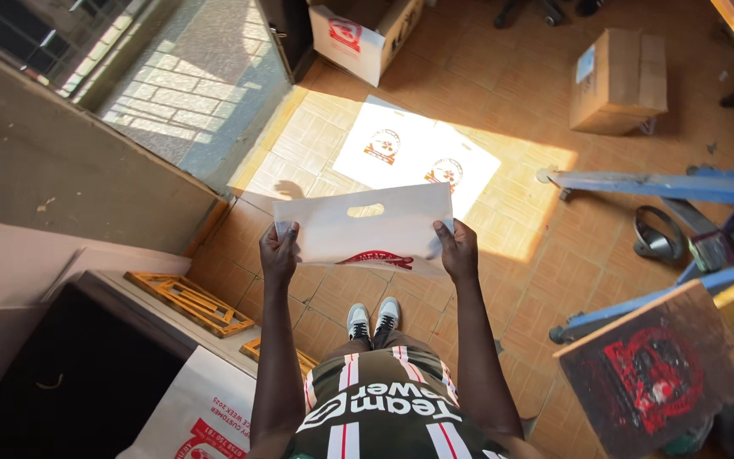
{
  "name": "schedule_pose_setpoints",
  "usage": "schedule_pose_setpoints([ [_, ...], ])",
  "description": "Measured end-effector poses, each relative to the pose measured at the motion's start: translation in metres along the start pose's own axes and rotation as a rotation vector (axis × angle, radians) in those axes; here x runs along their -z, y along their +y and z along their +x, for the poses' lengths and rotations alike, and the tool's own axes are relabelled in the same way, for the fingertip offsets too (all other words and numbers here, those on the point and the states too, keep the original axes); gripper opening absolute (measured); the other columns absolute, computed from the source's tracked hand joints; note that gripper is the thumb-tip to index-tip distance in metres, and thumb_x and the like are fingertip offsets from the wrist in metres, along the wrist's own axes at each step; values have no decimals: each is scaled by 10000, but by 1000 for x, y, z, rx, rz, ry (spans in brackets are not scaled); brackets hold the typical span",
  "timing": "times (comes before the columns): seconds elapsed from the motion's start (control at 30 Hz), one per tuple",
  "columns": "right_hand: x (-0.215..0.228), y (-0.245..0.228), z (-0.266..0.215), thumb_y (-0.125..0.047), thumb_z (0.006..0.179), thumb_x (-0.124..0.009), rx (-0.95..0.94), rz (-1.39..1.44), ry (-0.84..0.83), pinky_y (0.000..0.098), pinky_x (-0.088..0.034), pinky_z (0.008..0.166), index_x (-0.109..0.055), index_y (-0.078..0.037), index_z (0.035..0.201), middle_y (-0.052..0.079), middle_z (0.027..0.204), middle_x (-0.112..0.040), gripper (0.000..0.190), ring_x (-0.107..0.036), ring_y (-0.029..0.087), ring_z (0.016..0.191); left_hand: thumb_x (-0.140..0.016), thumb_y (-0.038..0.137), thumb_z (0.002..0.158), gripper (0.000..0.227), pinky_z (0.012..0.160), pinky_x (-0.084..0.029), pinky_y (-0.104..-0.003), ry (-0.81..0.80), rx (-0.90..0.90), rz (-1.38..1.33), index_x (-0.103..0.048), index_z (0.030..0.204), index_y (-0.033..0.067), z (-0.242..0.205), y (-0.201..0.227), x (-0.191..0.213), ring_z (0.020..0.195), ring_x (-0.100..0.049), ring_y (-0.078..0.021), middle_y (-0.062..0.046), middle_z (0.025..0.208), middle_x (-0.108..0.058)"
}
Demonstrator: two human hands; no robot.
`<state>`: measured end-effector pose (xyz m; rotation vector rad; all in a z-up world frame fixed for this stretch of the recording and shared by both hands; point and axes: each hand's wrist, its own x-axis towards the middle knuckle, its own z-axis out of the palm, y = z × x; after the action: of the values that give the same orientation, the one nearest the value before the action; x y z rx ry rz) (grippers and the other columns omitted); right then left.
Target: The person repeatedly places white plastic bags under a manual press to stamp a red logo, then hands each printed bag to another person. The process is repeated continuously throughout the clip.
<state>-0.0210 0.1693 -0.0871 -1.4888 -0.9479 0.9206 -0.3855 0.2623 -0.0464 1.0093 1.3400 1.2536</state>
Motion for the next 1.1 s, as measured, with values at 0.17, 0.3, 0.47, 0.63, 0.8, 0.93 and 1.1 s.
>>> schedule_pose_setpoints([
  [0.17, -23, 18, 38, -244, 1041, -676, -2, 41, -92, 287, -527, 597, -625, -47, 754, 95, 602, -645, 352, -598, 141, 526, -741, 284, 978, 304, 382, -521, -259, 109, -13, 17, -607, 818, 63, -21, 12, 18, 427, -604, -152, -109, 537, -579],
  [0.3, -55, -13, 57, -217, 1041, -660, 6, 111, -152, 284, -544, 542, -612, -61, 755, 109, 579, -649, 329, -625, 158, 463, -761, 277, 941, 236, 514, -608, -277, 107, 39, -4, -648, 946, 71, -46, 30, 39, 555, -685, -133, -87, 667, -656],
  [0.47, -100, -86, 72, -189, 1021, -677, 47, 164, -229, 267, -530, 546, -610, -88, 777, 53, 607, -625, 273, -606, 104, 509, -779, 224, 917, 212, 618, -624, -313, 192, -10, -58, -687, 1009, 56, -50, 8, 64, 649, -693, -148, -85, 755, -681],
  [0.63, -139, -81, 108, -151, 1045, -627, 58, 197, -371, 299, -558, 566, -623, -36, 821, 131, 608, -636, 252, -645, 181, 499, -771, 214, 940, 166, 541, -615, -286, 351, -86, -88, -682, 971, 78, -41, 18, 91, 554, -680, -138, -71, 693, -664],
  [0.8, -188, -51, 163, -173, 1048, -670, 71, 176, -488, 303, -594, 687, -675, -41, 919, 83, 739, -686, 184, -684, 137, 653, -662, 214, 1016, 236, 414, -549, -246, 493, -175, -19, -615, 832, 74, -12, 77, 101, 438, -627, -145, -107, 563, -626],
  [0.93, -242, -102, 170, -178, 1040, -666, 115, 173, -454, 268, -548, 673, -673, -41, 917, 65, 707, -650, 185, -605, 103, 627, -634, 158, 1028, 212, 499, -513, -236, 526, -315, 10, -610, 825, 99, 39, 105, 119, 519, -545, -56, -11, 603, -574],
  [1.1, -307, -162, 188, -191, 1053, -643, 189, 107, -442, 255, -550, 583, -666, -26, 914, 69, 652, -627, 217, -593, 99, 571, -619, 155, 1045, 217, 697, -458, -214, 558, -423, 2, -612, 831, 120, 109, 129, 143, 664, -475, -33, 43, 686, -558],
])
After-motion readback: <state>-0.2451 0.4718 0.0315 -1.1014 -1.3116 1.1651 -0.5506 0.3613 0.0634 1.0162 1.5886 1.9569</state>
